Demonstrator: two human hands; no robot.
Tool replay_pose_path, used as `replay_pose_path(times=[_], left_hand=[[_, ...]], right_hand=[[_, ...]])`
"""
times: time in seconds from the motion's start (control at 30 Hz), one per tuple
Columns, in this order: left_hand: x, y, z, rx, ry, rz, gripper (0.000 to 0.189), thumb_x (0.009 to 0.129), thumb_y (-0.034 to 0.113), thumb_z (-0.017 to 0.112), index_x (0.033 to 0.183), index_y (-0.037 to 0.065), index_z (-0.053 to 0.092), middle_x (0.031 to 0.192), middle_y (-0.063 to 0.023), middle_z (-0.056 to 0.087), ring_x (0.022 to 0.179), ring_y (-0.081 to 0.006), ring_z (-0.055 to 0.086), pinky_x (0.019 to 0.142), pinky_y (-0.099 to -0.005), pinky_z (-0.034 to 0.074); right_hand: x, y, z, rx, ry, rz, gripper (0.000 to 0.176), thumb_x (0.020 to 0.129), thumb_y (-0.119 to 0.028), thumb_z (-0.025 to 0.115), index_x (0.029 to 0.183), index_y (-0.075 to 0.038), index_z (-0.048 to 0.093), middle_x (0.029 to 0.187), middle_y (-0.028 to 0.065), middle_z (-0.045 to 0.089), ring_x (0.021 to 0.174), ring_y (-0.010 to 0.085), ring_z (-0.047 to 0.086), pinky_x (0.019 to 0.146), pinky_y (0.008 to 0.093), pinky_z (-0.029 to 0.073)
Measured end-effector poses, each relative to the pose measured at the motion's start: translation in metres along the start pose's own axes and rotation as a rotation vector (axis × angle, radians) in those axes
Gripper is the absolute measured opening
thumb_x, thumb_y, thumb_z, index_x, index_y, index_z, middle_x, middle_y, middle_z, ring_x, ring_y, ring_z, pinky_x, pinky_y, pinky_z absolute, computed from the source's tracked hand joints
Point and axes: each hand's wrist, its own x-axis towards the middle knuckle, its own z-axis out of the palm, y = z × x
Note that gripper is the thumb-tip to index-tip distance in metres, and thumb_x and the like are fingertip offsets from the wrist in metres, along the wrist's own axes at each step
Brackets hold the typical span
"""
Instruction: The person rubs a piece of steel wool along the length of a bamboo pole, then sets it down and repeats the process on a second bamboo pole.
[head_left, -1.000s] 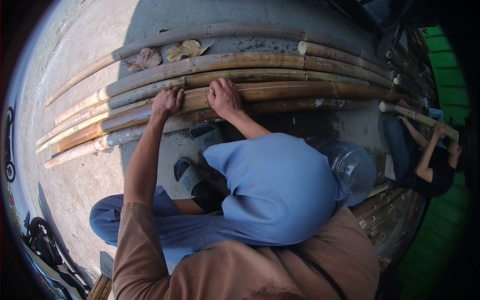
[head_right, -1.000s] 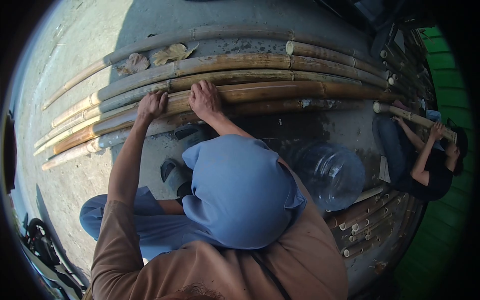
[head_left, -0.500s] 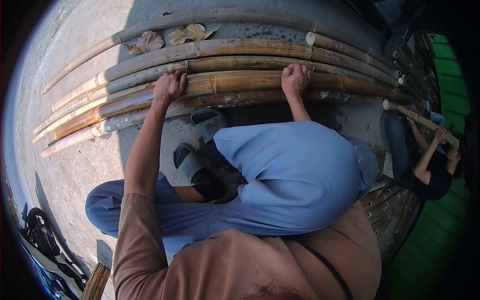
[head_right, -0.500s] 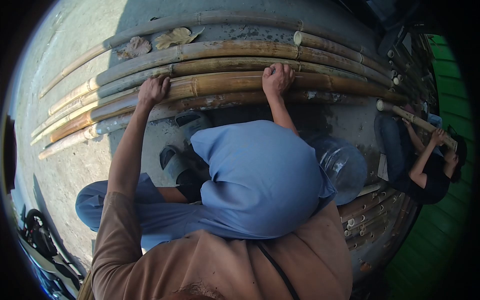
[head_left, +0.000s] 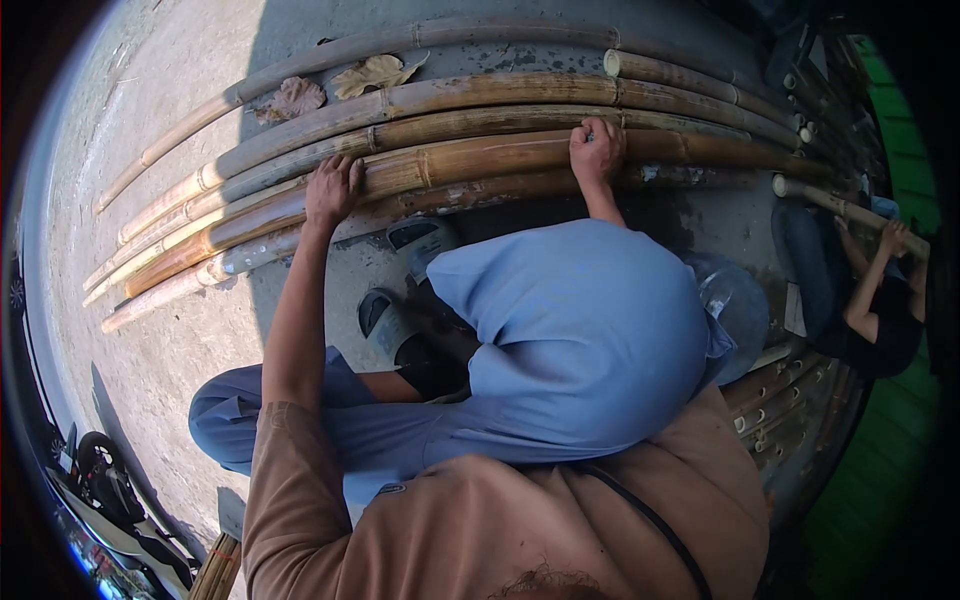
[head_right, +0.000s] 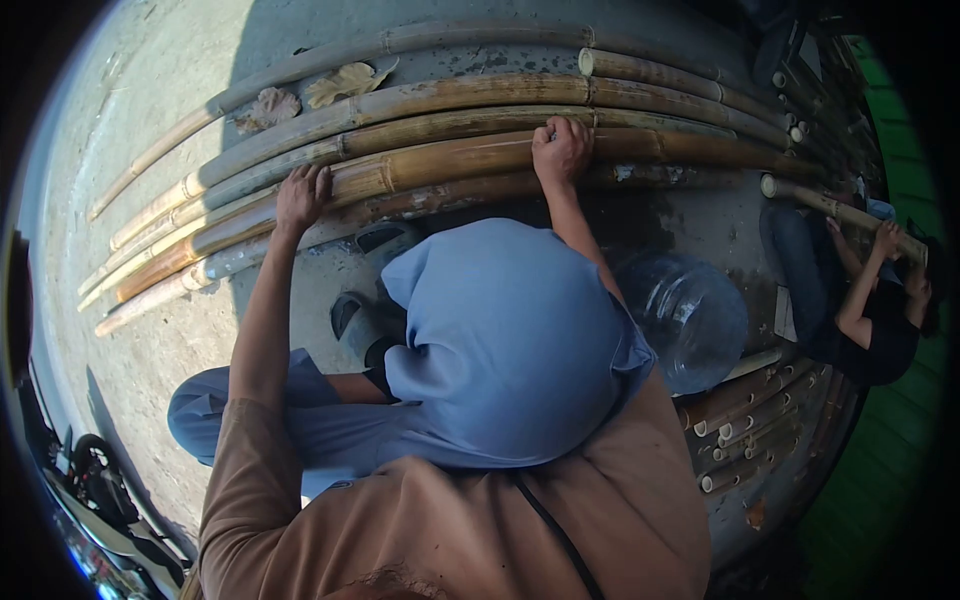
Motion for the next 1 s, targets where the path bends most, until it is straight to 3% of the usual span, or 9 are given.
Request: replay_pose_path(times=[0.17,0.33,0.43,0.57,0.6,0.63,0.77,0.9,1.0], left_hand=[[-0.015,0.043,0.032,0.122,0.372,0.013,0.039,0.107,0.040,0.050,0.121,0.008,0.066,0.119,-0.0142,0.065,0.119,-0.0341,0.058,0.108,-0.0489,0.039],[0.001,0.058,0.021,0.174,0.168,-0.122,0.039,0.102,0.042,0.054,0.111,0.007,0.068,0.109,-0.0156,0.068,0.114,-0.0349,0.061,0.104,-0.0500,0.041],[0.020,0.044,0.018,0.131,0.165,-0.033,0.035,0.101,0.039,0.055,0.104,0.007,0.069,0.104,-0.0165,0.071,0.108,-0.0362,0.066,0.094,-0.0494,0.048],[0.018,0.044,0.020,0.110,0.184,0.042,0.038,0.103,0.040,0.054,0.100,0.005,0.067,0.102,-0.0181,0.071,0.102,-0.0379,0.067,0.090,-0.0495,0.049],[0.014,0.044,0.017,0.107,0.212,0.064,0.038,0.104,0.041,0.054,0.098,0.005,0.066,0.101,-0.0182,0.070,0.100,-0.0383,0.066,0.090,-0.0499,0.049],[0.009,0.041,0.014,0.138,0.045,0.050,0.056,0.099,0.056,0.060,0.115,0.003,0.067,0.114,-0.0198,0.068,0.110,-0.0390,0.063,0.098,-0.0511,0.046],[-0.013,0.028,-0.007,0.242,-0.125,0.167,0.110,0.077,0.081,0.071,0.152,0.004,0.048,0.138,-0.0208,0.055,0.133,-0.0408,0.050,0.115,-0.0544,0.036],[-0.005,0.029,-0.006,0.250,-0.198,0.111,0.102,0.080,0.076,0.072,0.147,0.003,0.050,0.142,-0.0211,0.053,0.134,-0.0402,0.051,0.116,-0.0524,0.039],[0.009,0.016,0.004,0.309,-0.194,0.273,0.095,0.082,0.076,0.071,0.140,0.002,0.054,0.130,-0.0194,0.058,0.129,-0.0377,0.055,0.111,-0.0494,0.044]], right_hand=[[0.022,0.083,-0.008,-0.229,0.096,0.014,0.008,0.082,-0.016,0.068,0.084,-0.009,0.071,0.087,0.0132,0.069,0.095,0.0384,0.065,0.094,0.0537,0.052],[-0.027,-0.090,0.026,0.120,-0.064,-0.130,0.007,0.080,-0.013,0.067,0.086,-0.010,0.070,0.092,0.0112,0.069,0.095,0.0356,0.067,0.096,0.0521,0.053],[-0.059,-0.192,0.050,0.368,-0.237,-0.257,0.012,0.083,-0.016,0.067,0.091,-0.008,0.068,0.105,0.0126,0.070,0.111,0.0376,0.065,0.107,0.0550,0.048],[-0.071,-0.228,0.061,0.411,-0.342,-0.307,0.016,0.085,-0.019,0.067,0.097,-0.008,0.069,0.112,0.0119,0.069,0.118,0.0356,0.062,0.114,0.0590,0.042],[-0.063,-0.220,0.058,0.391,-0.334,-0.279,0.015,0.085,-0.019,0.067,0.096,-0.008,0.069,0.110,0.0112,0.070,0.116,0.0350,0.063,0.113,0.0588,0.042],[-0.056,-0.205,0.051,0.370,-0.332,-0.244,0.015,0.085,-0.019,0.067,0.095,-0.009,0.070,0.108,0.0105,0.070,0.114,0.0343,0.064,0.113,0.0585,0.043],[-0.026,-0.092,0.026,0.150,-0.105,-0.093,0.013,0.084,-0.019,0.066,0.090,-0.010,0.074,0.097,0.0096,0.073,0.096,0.0363,0.069,0.105,0.0563,0.050],[0.011,0.044,-0.008,-0.093,0.009,0.065,0.016,0.083,-0.019,0.067,0.092,-0.012,0.077,0.097,0.0122,0.074,0.091,0.0386,0.069,0.093,0.0532,0.054],[0.026,0.079,-0.018,-0.145,0.057,0.085,0.014,0.081,-0.019,0.068,0.090,-0.012,0.077,0.095,0.0119,0.074,0.089,0.0383,0.068,0.093,0.0532,0.054]])
